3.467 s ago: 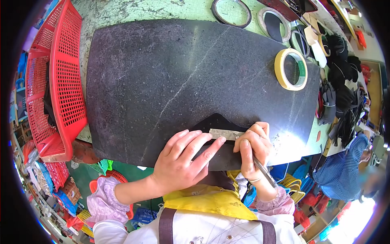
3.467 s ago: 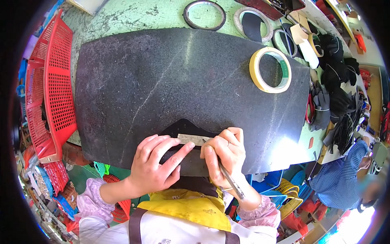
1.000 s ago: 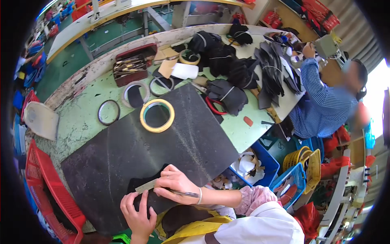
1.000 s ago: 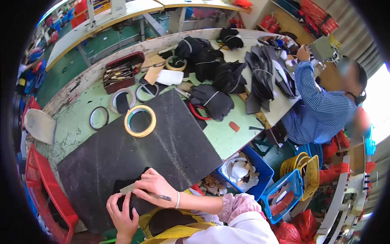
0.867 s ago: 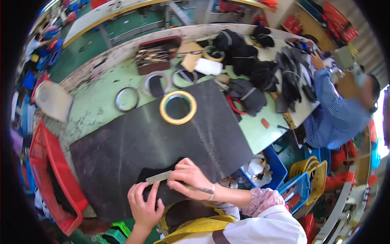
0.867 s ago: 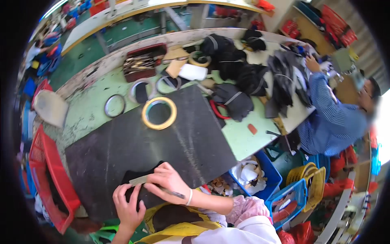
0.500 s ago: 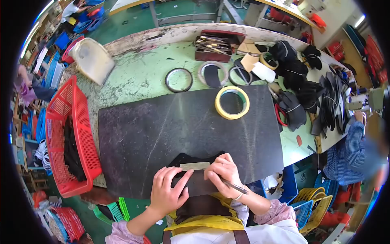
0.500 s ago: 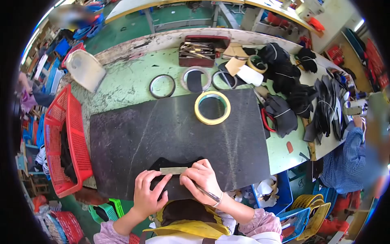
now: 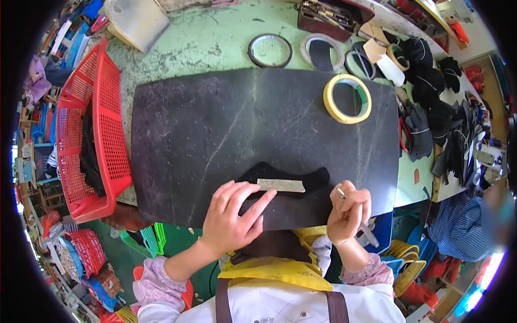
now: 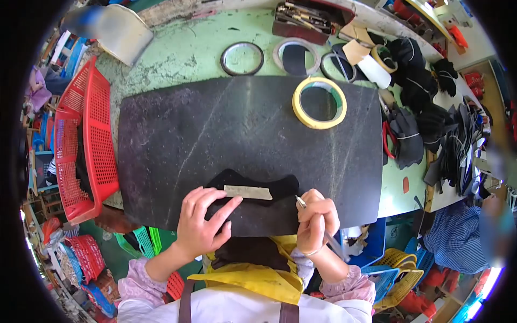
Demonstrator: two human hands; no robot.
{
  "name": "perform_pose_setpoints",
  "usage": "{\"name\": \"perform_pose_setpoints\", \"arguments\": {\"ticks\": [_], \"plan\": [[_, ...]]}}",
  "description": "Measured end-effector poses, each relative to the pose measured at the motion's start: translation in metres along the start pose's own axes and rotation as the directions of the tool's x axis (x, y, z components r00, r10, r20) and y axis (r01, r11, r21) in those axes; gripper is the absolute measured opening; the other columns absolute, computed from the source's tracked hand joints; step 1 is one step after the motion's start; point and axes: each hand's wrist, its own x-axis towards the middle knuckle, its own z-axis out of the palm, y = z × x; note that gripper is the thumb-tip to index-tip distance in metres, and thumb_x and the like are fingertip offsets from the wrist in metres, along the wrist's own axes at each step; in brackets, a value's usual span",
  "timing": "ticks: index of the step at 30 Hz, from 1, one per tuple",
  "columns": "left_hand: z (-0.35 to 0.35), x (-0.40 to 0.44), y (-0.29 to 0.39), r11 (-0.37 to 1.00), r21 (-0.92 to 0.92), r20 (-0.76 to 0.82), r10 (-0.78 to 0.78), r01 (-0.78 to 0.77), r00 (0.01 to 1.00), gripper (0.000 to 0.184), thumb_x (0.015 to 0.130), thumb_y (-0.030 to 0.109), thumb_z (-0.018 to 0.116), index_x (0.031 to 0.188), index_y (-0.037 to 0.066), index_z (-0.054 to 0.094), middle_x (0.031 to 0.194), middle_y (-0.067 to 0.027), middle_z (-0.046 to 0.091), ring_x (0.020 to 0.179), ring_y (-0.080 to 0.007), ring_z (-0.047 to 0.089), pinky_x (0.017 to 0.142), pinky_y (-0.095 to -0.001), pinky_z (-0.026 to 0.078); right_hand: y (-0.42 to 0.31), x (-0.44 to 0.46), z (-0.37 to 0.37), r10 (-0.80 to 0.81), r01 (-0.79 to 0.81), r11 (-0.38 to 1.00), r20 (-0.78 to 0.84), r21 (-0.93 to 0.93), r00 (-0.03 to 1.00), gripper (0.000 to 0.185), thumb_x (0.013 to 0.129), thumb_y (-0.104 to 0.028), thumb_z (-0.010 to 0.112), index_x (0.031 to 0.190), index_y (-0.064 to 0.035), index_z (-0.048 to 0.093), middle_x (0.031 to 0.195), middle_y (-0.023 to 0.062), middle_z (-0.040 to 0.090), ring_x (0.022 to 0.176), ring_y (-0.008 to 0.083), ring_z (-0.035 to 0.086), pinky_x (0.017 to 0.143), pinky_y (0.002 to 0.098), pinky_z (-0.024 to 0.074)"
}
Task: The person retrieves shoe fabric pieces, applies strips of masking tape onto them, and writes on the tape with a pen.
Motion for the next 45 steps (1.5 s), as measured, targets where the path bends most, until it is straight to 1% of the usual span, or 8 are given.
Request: {"name": "perform_pose_setpoints", "arguments": {"ticks": [3, 9, 13, 14, 18, 23, 28, 45], "plan": [[-0.001, 0.002, -0.002, 0.999, 0.036, 0.012, 0.006, -0.007, 1.000, 0.056, 0.078, 0.017, 0.066, 0.135, 0.016, 0.064, 0.128, -0.0094, 0.054, 0.117, -0.0252, 0.053, 0.109, -0.0453, 0.043, -0.007, 0.000, 0.005, -0.134, 0.134, 0.991, -0.051, -0.003, 0.990, 0.012, 0.094, -0.011, 0.049, 0.082, -0.0105, 0.050, 0.061, 0.0012, 0.045, 0.060, 0.0134, 0.040, 0.066, 0.0346, 0.0544], [0.000, 0.003, -0.001, 1.000, 0.009, 0.015, -0.002, 0.002, 1.000, 0.056, 0.078, 0.017, 0.066, 0.134, 0.016, 0.065, 0.128, -0.0095, 0.055, 0.117, -0.0255, 0.053, 0.109, -0.0454, 0.042, -0.014, -0.017, -0.010, -0.095, 0.106, 0.984, 0.080, -0.141, 0.992, 0.002, 0.089, -0.007, 0.051, 0.090, -0.0082, 0.052, 0.061, 0.0044, 0.048, 0.058, 0.0132, 0.040, 0.073, 0.0431, 0.0615], [-0.002, 0.004, 0.000, 0.999, 0.035, 0.024, -0.013, 0.012, 1.000, 0.055, 0.078, 0.018, 0.066, 0.133, 0.016, 0.066, 0.128, -0.0101, 0.056, 0.117, -0.0266, 0.053, 0.109, -0.0463, 0.042, -0.018, -0.026, -0.008, 0.026, 0.004, 0.964, 0.112, -0.265, 0.993, 0.004, 0.082, -0.004, 0.059, 0.084, -0.0038, 0.062, 0.065, 0.0058, 0.055, 0.059, 0.0173, 0.047, 0.092, 0.0523, 0.0582], [-0.003, 0.003, 0.001, 1.000, 0.027, 0.038, -0.006, 0.005, 0.999, 0.055, 0.078, 0.018, 0.066, 0.133, 0.016, 0.066, 0.128, -0.0101, 0.056, 0.117, -0.0266, 0.053, 0.109, -0.0463, 0.042, -0.020, -0.029, -0.005, 0.035, -0.007, 0.963, 0.098, -0.271, 0.995, 0.004, 0.082, -0.004, 0.059, 0.084, -0.0038, 0.062, 0.065, 0.0058, 0.055, 0.059, 0.0173, 0.047, 0.092, 0.0523, 0.0582], [-0.001, 0.003, 0.000, 1.000, 0.030, 0.043, -0.002, 0.000, 0.999, 0.056, 0.075, 0.018, 0.065, 0.130, 0.013, 0.067, 0.131, -0.0141, 0.054, 0.117, -0.0315, 0.051, 0.108, -0.0499, 0.040, -0.023, -0.036, 0.002, 0.021, 0.059, 0.936, 0.223, -0.348, 0.975, 0.009, 0.077, -0.001, 0.061, 0.086, -0.0034, 0.064, 0.066, 0.0057, 0.056, 0.060, 0.0181, 0.050, 0.100, 0.0563, 0.0535], [-0.001, 0.001, 0.000, 1.000, 0.023, 0.050, 0.003, -0.004, 0.999, 0.057, 0.075, 0.017, 0.065, 0.131, 0.012, 0.066, 0.132, -0.0149, 0.054, 0.117, -0.0325, 0.051, 0.109, -0.0503, 0.040, -0.023, -0.034, 0.002, 0.019, 0.053, 0.938, 0.204, -0.344, 0.979, 0.012, 0.074, 0.001, 0.063, 0.085, -0.0046, 0.064, 0.067, 0.0049, 0.057, 0.060, 0.0178, 0.050, 0.107, 0.0579, 0.0479], [0.000, 0.001, -0.001, 0.999, 0.034, 0.053, 0.012, -0.013, 0.999, 0.058, 0.074, 0.017, 0.065, 0.132, 0.012, 0.065, 0.133, -0.0154, 0.053, 0.118, -0.0331, 0.050, 0.109, -0.0504, 0.040, -0.021, -0.032, 0.004, 0.052, 0.052, 0.924, 0.257, -0.379, 0.965, 0.012, 0.072, -0.003, 0.059, 0.083, -0.0034, 0.064, 0.065, 0.0070, 0.057, 0.058, 0.0183, 0.049, 0.106, 0.0629, 0.0461], [0.000, 0.000, 0.000, 1.000, 0.027, 0.052, 0.010, -0.011, 0.999, 0.059, 0.073, 0.015, 0.065, 0.132, 0.012, 0.065, 0.133, -0.0155, 0.053, 0.119, -0.0331, 0.050, 0.109, -0.0506, 0.039, -0.022, -0.032, 0.003, 0.070, 0.035, 0.922, 0.255, -0.386, 0.964, 0.011, 0.071, -0.003, 0.059, 0.081, -0.0038, 0.064, 0.065, 0.0067, 0.057, 0.058, 0.0181, 0.048, 0.109, 0.0625, 0.0442]]}}
